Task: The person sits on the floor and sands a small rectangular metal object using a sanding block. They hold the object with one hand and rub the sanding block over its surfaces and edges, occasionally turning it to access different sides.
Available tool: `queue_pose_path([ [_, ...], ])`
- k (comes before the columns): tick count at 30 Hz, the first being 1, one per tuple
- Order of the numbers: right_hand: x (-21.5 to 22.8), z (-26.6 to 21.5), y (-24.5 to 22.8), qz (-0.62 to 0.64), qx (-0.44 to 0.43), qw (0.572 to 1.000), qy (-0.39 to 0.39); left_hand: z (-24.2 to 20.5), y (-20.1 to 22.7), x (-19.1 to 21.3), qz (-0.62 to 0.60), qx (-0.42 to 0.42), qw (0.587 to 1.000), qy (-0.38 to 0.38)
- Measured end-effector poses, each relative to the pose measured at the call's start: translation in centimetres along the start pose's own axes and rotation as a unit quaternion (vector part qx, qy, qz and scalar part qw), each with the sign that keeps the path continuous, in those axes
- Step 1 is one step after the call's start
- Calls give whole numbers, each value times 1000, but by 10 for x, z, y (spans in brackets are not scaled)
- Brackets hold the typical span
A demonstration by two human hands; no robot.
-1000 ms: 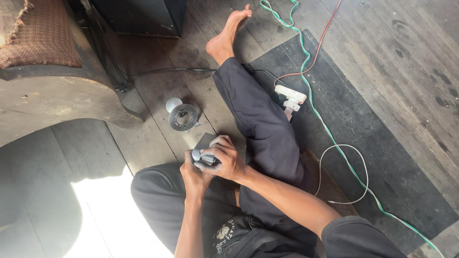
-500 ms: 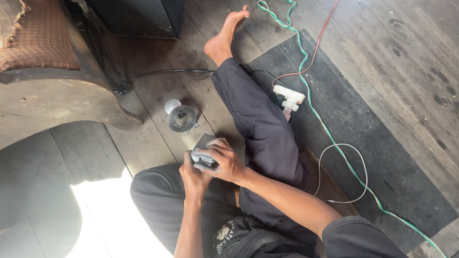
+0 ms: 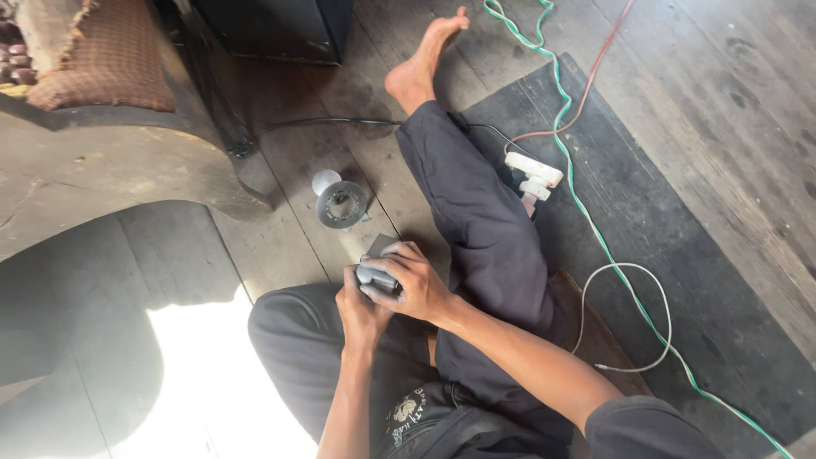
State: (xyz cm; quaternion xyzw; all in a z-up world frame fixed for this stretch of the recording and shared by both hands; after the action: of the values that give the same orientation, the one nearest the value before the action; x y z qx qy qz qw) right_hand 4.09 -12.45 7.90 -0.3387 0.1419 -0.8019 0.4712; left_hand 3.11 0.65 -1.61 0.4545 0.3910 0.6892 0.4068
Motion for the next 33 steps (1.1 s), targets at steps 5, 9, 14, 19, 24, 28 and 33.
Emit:
queue_pose_path([
  [5,-6,-11,3,9,22,1000,-8,-5,-1,3,6,-2,1000,19],
  [9,-1,-3,1,58,-25,998,7,-7,-3,2,-3,13,999,31],
  [14,-10,-12,17,99,-114,985,-83,-3,13,15,22,74,997,19],
  [19,-15,-23,7,132,-66,982,-118,-23,-33,26,100,221,970,-9],
  [24,-31,-28,18,103,-124,975,-155,-36,-54,40,32,190,980,49],
  [28,-35,-38,-6,127,-36,979,-155,-46,-73,43,29,81,993,75],
  [33,-40,-41,33,-23,-135,978,-159,-41,-66,42,108,201,973,36],
])
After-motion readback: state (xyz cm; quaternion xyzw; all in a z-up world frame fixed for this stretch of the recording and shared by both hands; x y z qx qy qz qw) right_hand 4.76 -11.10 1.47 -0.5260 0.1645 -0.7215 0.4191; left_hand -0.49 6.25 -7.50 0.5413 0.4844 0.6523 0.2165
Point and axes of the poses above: each hand's wrist, its own z-axis towards the middle knuckle, its own x-axis out of the back of the hand, y = z × x, the point moved 5 cm from there along z, towards the middle knuckle, and after that the axes turned 6 degrees about y, right-handed, at the moved point
